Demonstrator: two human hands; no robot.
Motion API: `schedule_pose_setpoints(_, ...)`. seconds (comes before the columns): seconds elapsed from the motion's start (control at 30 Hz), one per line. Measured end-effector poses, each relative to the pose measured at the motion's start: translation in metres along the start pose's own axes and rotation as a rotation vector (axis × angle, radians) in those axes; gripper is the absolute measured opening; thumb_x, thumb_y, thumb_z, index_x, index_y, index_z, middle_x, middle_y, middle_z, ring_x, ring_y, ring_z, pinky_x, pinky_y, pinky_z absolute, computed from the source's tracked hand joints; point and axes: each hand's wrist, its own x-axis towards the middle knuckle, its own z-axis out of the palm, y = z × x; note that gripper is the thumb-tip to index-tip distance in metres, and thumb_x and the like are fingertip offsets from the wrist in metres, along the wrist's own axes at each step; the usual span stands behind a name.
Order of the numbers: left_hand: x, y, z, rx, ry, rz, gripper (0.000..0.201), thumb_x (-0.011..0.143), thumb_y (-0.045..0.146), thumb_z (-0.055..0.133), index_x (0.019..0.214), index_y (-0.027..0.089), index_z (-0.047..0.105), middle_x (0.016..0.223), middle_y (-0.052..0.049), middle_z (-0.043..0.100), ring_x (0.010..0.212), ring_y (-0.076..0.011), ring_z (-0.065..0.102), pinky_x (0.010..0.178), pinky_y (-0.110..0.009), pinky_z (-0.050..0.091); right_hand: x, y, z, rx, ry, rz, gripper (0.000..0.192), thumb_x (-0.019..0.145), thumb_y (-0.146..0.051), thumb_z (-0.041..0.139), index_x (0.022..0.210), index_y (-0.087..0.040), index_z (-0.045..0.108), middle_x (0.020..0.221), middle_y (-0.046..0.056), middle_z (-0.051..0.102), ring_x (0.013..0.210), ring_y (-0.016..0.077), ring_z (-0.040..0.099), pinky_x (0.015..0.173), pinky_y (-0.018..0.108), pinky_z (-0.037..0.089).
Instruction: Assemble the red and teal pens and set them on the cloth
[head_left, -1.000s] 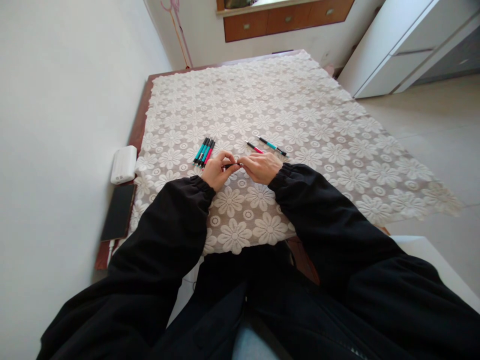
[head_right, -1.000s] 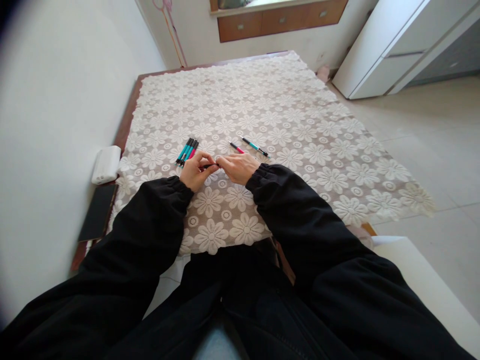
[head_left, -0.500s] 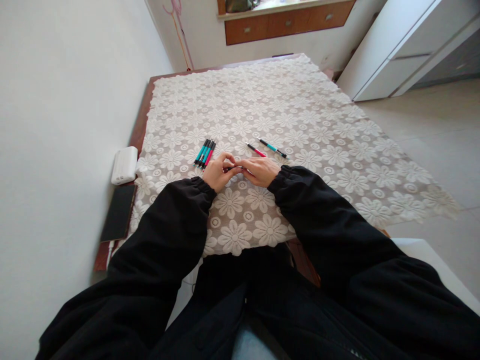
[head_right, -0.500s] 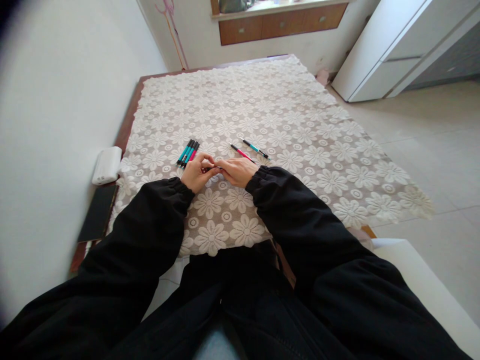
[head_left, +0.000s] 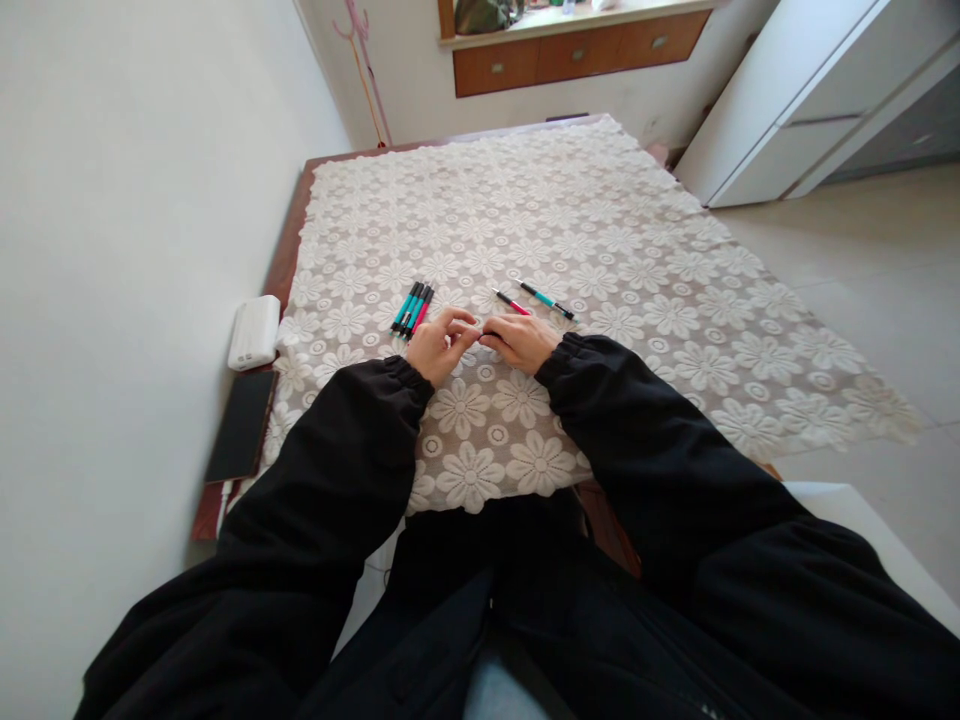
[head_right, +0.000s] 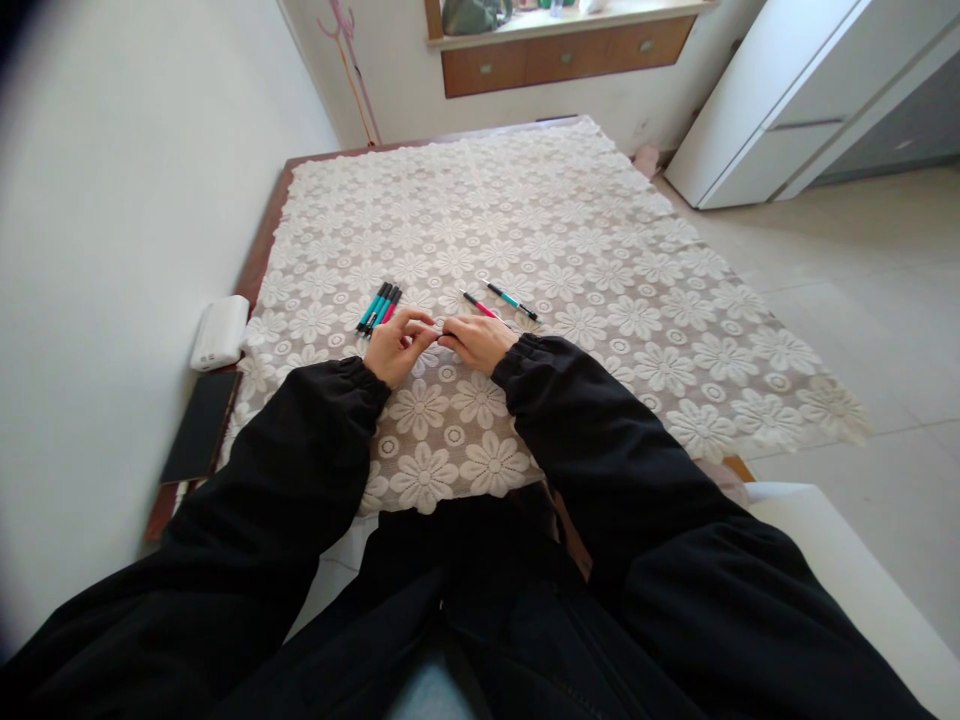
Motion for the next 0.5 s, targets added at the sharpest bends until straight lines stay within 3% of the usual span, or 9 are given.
schedule_pose_setpoints(0.13, -0.009, 0.004, -0.021, 0.081, 0.116, -0.032, 0.028, 0.096, 0.043, 0.059, 0.11, 0.019, 0.065, 0.105, -0.007, 0.077, 0.078, -0.0143, 0.064, 0.068, -0.027, 0.047, 0.0, 0.004, 0.003, 0.037, 0.005, -0.012, 0.027, 0.105, -0.035, 0.045, 0.109, -0.019, 0.066, 0.101, 0.01, 0.073, 0.087, 0.0204, 0.065, 0.077, 0.03, 0.043)
schedule_pose_setpoints(0.2, -0.028, 0.009, -0.045, 0.182, 0.135, -0.062, 0.028, 0.093, 0.04, 0.063, 0.113, 0.02, 0.067, 0.114, -0.008, 0.074, 0.09, -0.0181, 0.067, 0.079, -0.032, 0.052, -0.001, 0.003, 0.003, 0.062, 0.021, -0.018, 0.026, 0.104, -0.033, 0.045, 0.111, -0.02, 0.066, 0.103, 0.01, 0.074, 0.087, 0.0207, 0.065, 0.078, 0.031, 0.044)
schedule_pose_setpoints(0.3, -0.077, 0.011, -0.093, 0.346, 0.286, -0.159, 0.033, 0.094, 0.038, 0.059, 0.121, 0.02, 0.065, 0.125, -0.009, 0.071, 0.118, -0.0256, 0.064, 0.102, -0.04, 0.051, -0.003, -0.003, -0.001, 0.112, 0.076, 0.004, 0.024, 0.103, -0.031, 0.042, 0.104, -0.019, 0.064, 0.087, 0.007, 0.071, 0.078, 0.0207, 0.062, 0.074, 0.032, 0.043)
schedule_pose_setpoints(0.4, -0.136, -0.001, -0.137, 0.616, 0.417, -0.378, 0.045, 0.092, 0.034, 0.056, 0.134, 0.019, 0.057, 0.139, -0.012, 0.064, 0.135, -0.0301, 0.056, 0.119, -0.045, 0.04, -0.004, -0.007, -0.006, 0.225, 0.126, 0.024, 0.026, 0.103, -0.034, 0.039, 0.093, -0.021, 0.059, 0.073, 0.002, 0.06, 0.067, 0.0185, 0.054, 0.069, 0.032, 0.039)
schedule_pose_setpoints(0.5, -0.179, -0.025, -0.168, 0.774, 0.347, -0.661, 0.067, 0.088, 0.037, 0.06, 0.148, 0.012, 0.045, 0.149, -0.02, 0.055, 0.141, -0.0358, 0.051, 0.122, -0.047, 0.038, -0.003, -0.009, -0.008, 0.35, 0.155, 0.059, 0.037, 0.104, -0.049, 0.039, 0.08, -0.023, 0.05, 0.065, -0.001, 0.049, 0.061, 0.0166, 0.045, 0.064, 0.033, 0.033)
